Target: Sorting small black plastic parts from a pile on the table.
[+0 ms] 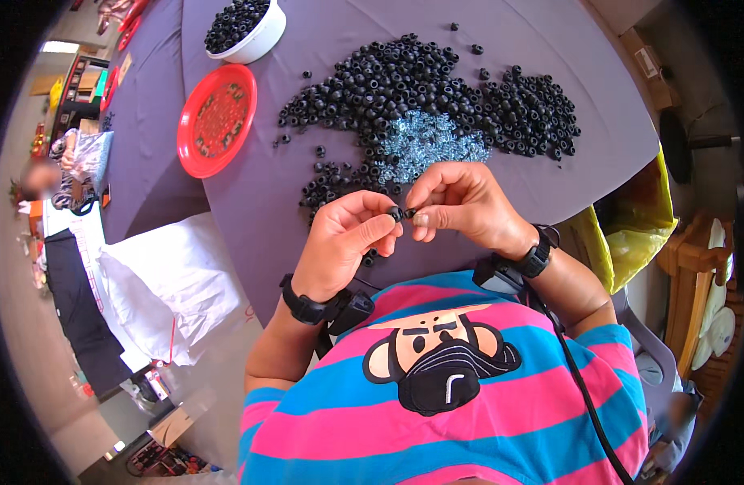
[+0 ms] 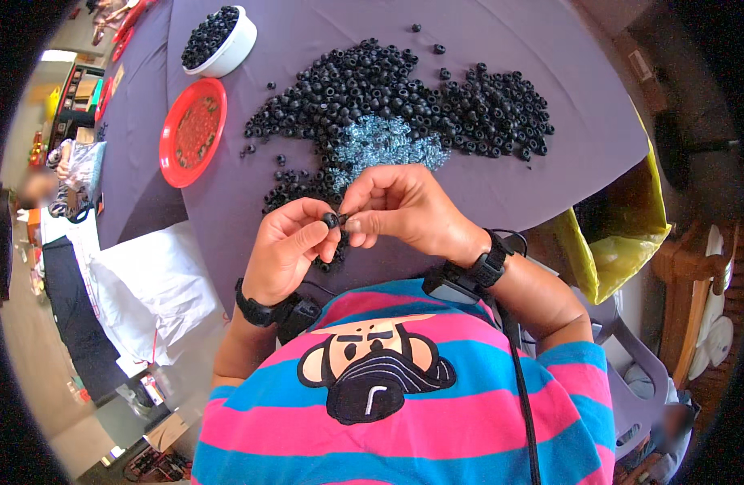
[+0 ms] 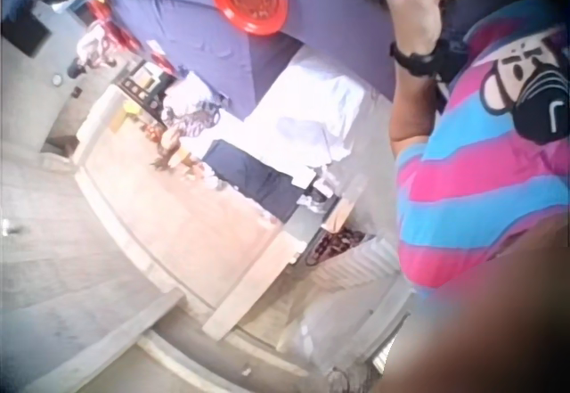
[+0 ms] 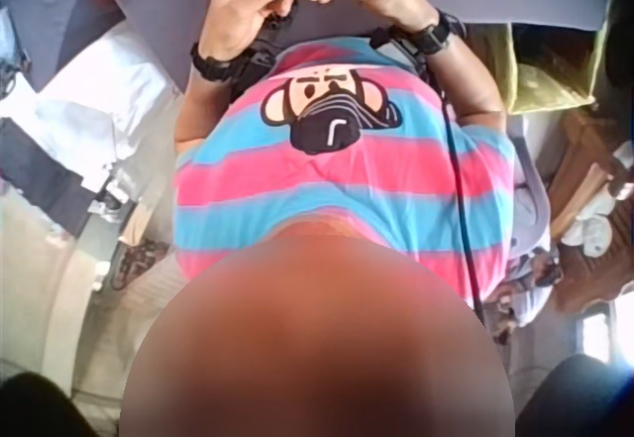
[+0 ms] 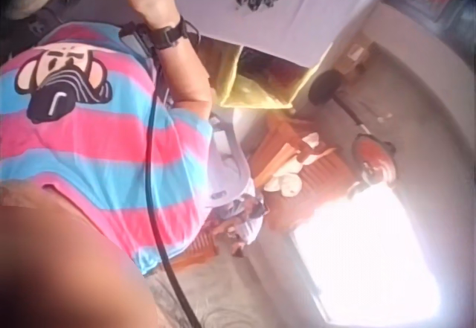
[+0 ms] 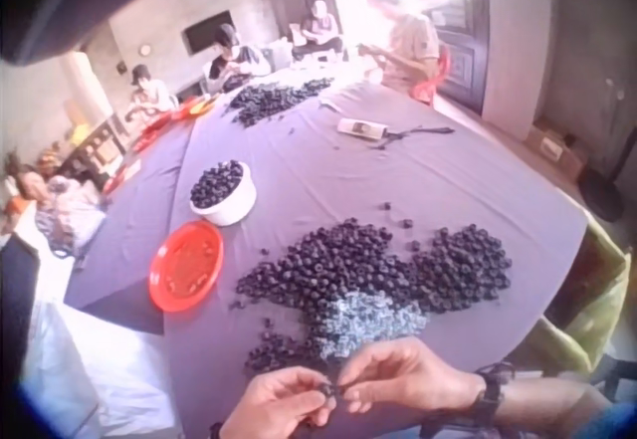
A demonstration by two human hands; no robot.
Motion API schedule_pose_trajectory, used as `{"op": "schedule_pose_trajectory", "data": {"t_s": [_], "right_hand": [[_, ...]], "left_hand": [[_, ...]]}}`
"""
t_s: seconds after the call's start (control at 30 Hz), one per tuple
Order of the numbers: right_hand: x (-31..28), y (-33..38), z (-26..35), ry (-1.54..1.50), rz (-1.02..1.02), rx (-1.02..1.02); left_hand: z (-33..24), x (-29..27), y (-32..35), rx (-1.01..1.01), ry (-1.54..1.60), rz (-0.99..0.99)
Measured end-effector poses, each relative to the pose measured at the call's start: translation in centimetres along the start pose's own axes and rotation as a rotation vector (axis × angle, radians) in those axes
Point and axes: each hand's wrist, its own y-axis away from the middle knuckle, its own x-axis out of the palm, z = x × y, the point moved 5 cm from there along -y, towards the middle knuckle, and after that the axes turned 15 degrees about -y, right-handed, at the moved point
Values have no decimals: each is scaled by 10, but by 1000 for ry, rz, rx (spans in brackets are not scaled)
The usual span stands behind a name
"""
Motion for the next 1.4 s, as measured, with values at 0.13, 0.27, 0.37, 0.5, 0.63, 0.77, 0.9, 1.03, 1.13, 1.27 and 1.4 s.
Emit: {"op": "schedule_pose_trajectory", "data": {"t_s": [0.13, 0.27, 0.37, 0.5, 0.63, 0.77, 0.9, 1.03, 1.13, 1.27, 1.4], "right_hand": [[3, 1, 1, 8, -10, -10], [3, 2, -2, 16, -7, -19], [5, 2, -1, 74, 18, -54], [8, 3, 1, 91, 23, -45], [8, 3, 0, 66, 58, 37], [11, 0, 2, 52, 107, 89], [7, 0, -3, 23, 141, 218], [9, 0, -6, -27, 172, 249], [8, 0, -5, -6, 156, 277], [11, 1, -6, -21, 154, 263], [17, 3, -4, -43, 57, 150]], "left_hand": [[0, 0, -1, 8, -39, -4], [0, 0, 0, 12, -129, -3], [0, 0, 1, 6, -144, -10], [2, -1, 1, 5, -144, -2], [2, -1, 1, -24, -207, 55], [2, 2, 2, -32, -207, 105], [8, 3, 1, -25, -152, 131], [11, 4, 1, -11, -146, 167], [10, 4, 2, 0, -162, 177], [4, 5, 2, 11, -192, 155], [3, -1, 3, 49, -198, 102]]}}
